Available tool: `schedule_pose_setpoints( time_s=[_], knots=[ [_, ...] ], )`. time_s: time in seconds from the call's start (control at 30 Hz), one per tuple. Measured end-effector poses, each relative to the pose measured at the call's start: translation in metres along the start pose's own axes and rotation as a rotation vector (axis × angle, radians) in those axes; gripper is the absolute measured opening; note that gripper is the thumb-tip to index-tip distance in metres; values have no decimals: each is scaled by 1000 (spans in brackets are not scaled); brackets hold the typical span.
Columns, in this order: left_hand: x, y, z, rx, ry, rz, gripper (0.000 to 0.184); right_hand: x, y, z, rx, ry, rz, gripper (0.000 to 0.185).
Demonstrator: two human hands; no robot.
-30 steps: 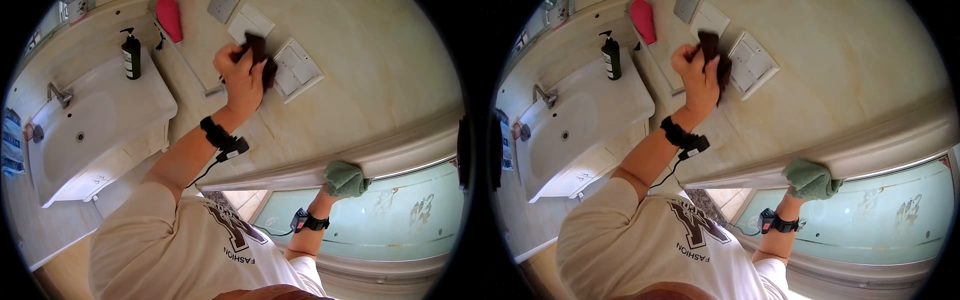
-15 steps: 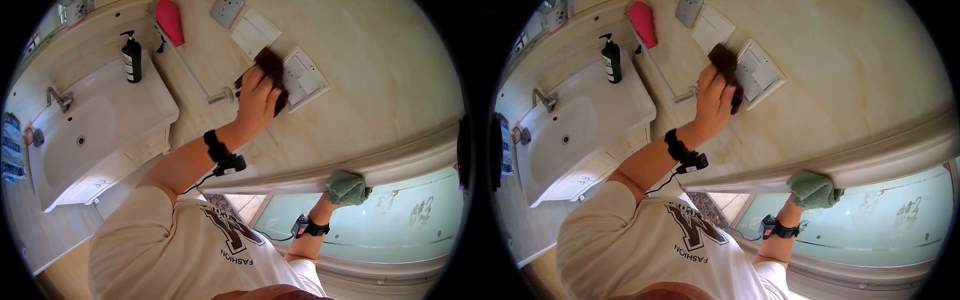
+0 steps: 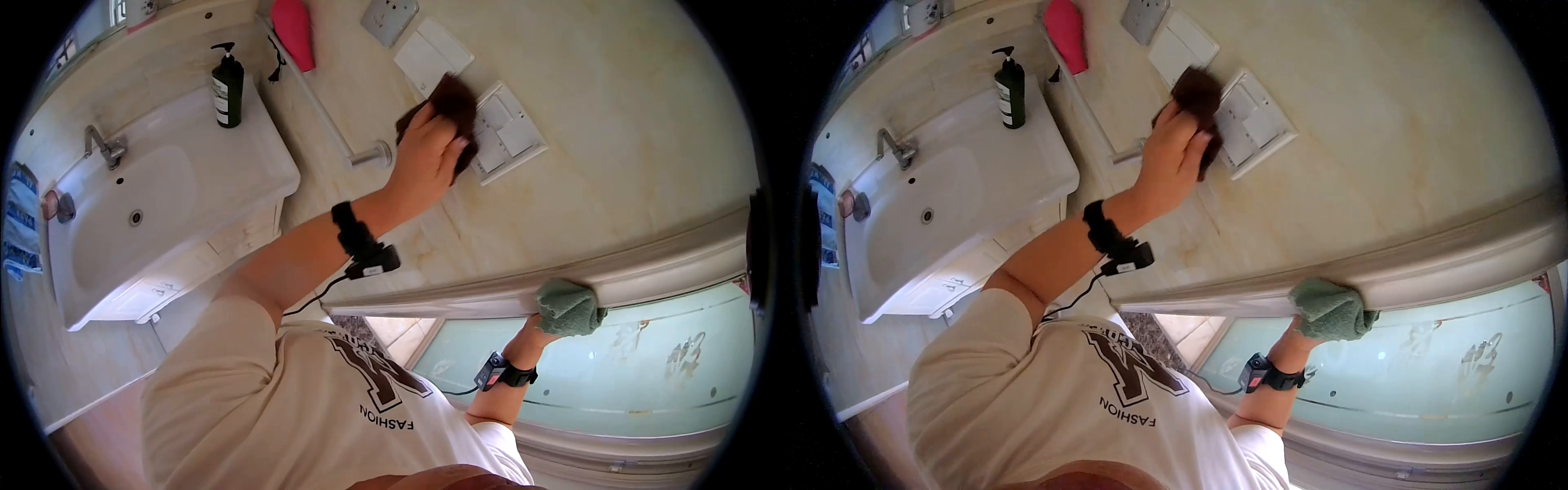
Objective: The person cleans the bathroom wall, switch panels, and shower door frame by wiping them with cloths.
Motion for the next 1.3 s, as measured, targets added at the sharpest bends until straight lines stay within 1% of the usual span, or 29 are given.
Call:
schedule_pose_setpoints(
  time_s=[0.07, 0.1, 0.13, 0.2, 0.27, 0.3, 0.37, 0.4, 0.47, 0.53, 0.6, 0.67, 0.7, 0.77, 0.8, 0.87, 0.9, 0.93, 1.0, 1.03, 1.07, 1.1, 1.17, 1.2, 1.23, 1.27, 1.3],
  knots=[
    [-32, 0, 19, 22, 1, 1, 9, 1, 2, -2, 183, -81, -66, 68],
    [-44, 1, 22, 95, -18, 1, 8, -1, 7, -8, 244, -109, -86, 69],
    [-50, 4, 23, 170, -38, 0, 9, -1, 10, -11, 198, -93, -63, 71],
    [-41, 11, 22, 202, -6, 27, 12, -2, 14, -19, 154, -76, -36, 73],
    [-14, 16, 15, 13, 35, 67, 15, -1, 6, 1, 1, 190, 69, 75],
    [3, 22, 3, 28, -34, 25, 14, 1, 3, 5, -2, 191, 78, 75],
    [12, 20, -1, 18, -64, -10, 13, 4, 4, 4, 64, 53, -36, 70],
    [12, 21, -4, 8, -99, -36, 12, 4, 6, 2, 62, 53, -36, 70],
    [-16, 13, 8, -23, -80, -66, 11, 4, 10, 2, -8, 115, 1, 68],
    [-42, 10, 25, 13, 46, -16, 9, 9, 4, 14, -34, 145, -10, 67],
    [-43, 10, 27, 48, 70, -4, 8, 11, 0, 23, -54, 177, -18, 65],
    [-22, 10, 8, 15, -48, -14, 6, 5, 4, 9, 61, 72, -28, 66],
    [-5, 9, -1, 12, -46, -17, 6, 3, 5, 7, 58, 74, -25, 66],
    [30, 5, -33, -112, -204, -113, 6, 4, 3, 3, 98, 80, -13, 67],
    [35, -5, -36, -113, -211, -110, 6, 6, 1, 6, 99, 83, -20, 67],
    [40, -20, -61, -176, -461, -134, 5, 7, -5, 17, 156, 101, 3, 67],
    [32, -31, -66, -6, -566, 0, 7, 4, -5, 14, 153, 98, 2, 67],
    [13, -44, -58, 69, -517, 120, 9, 1, 2, 0, 286, -16, -73, 66],
    [-26, -64, -55, 242, -412, 340, 13, 1, 11, -9, 417, -134, -153, 65],
    [-51, -71, -42, 254, -280, 390, 13, 3, 3, 4, 236, 7, -57, 63],
    [-69, -70, -28, 262, -281, 352, 19, 5, 0, 9, 148, 79, -13, 63],
    [-85, -56, -47, 166, -201, 246, 34, 8, -2, 15, 57, 146, 38, 62],
    [-104, -29, -61, -32, -19, 115, 50, 11, -5, 22, -52, 256, 86, 61],
    [-107, -21, -47, -133, 83, 92, 49, 12, -7, 25, -87, 293, 104, 61],
    [-96, -29, -21, -375, 237, 333, 30, 11, -10, 24, -73, 258, 110, 61],
    [-89, -27, -21, -370, 238, 330, 30, 11, -12, 25, -66, 241, 117, 60],
    [-83, -27, -39, -284, 112, 274, 36, 11, -13, 25, -59, 223, 123, 60]
  ],
)
Point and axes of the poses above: each hand's wrist, its own x-axis away from the middle knuckle, its own y-axis out of the palm, z = x × y, the point moved 8 cm from there along -x, towards the middle knuckle, and after that the axes turned 6 degrees about -z, right-handed, at the moved point
